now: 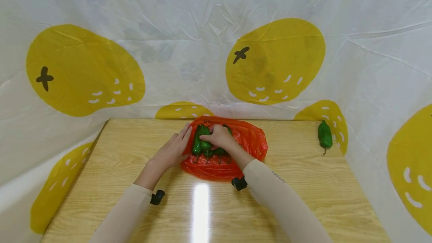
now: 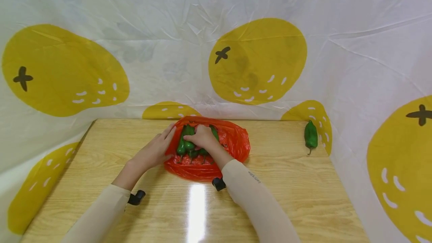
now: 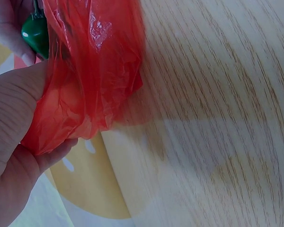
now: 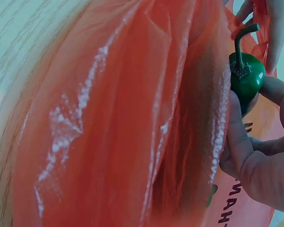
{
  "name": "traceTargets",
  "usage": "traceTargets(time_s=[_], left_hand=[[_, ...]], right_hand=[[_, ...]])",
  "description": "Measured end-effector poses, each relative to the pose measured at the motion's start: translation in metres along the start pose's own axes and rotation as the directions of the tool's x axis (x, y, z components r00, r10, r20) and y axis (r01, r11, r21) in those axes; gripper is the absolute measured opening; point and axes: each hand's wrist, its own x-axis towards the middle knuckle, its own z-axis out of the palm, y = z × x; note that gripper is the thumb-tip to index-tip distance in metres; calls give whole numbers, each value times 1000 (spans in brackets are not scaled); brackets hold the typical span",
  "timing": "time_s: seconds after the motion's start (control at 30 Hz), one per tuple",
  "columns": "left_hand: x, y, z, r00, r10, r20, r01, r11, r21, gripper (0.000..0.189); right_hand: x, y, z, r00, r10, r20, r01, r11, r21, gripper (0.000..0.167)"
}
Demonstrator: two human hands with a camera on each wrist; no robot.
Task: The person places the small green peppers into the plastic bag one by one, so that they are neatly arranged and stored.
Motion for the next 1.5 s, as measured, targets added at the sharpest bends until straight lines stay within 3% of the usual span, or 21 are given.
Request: traceTargets(time_s=[0.27,0.7,1.0,1.3,1.5], left_hand=[[1,0,-1,999,-21,37,22,1000,-8,104],[0,0,-2,1000,-11,17,11,1000,3,105],[-1,2,-3,1000,-11,0,11,1000,5,104],[1,0,-3,1000,-19,11,19,1000,0,104],[1,-1,-4,1000,-21,9,21,1000,-12,105]], right_hand=[[4,-1,1,999,31,9,-31,999,25,44],[4,0,2,998,67,12,-68,996,66,52],[-2,2,-3,999,38,33,-41,991,126,62],[-10,1,-16,997,7,76,-19,987,157,60],[-18,0,-28,994,-48,93,38,993,110,59]])
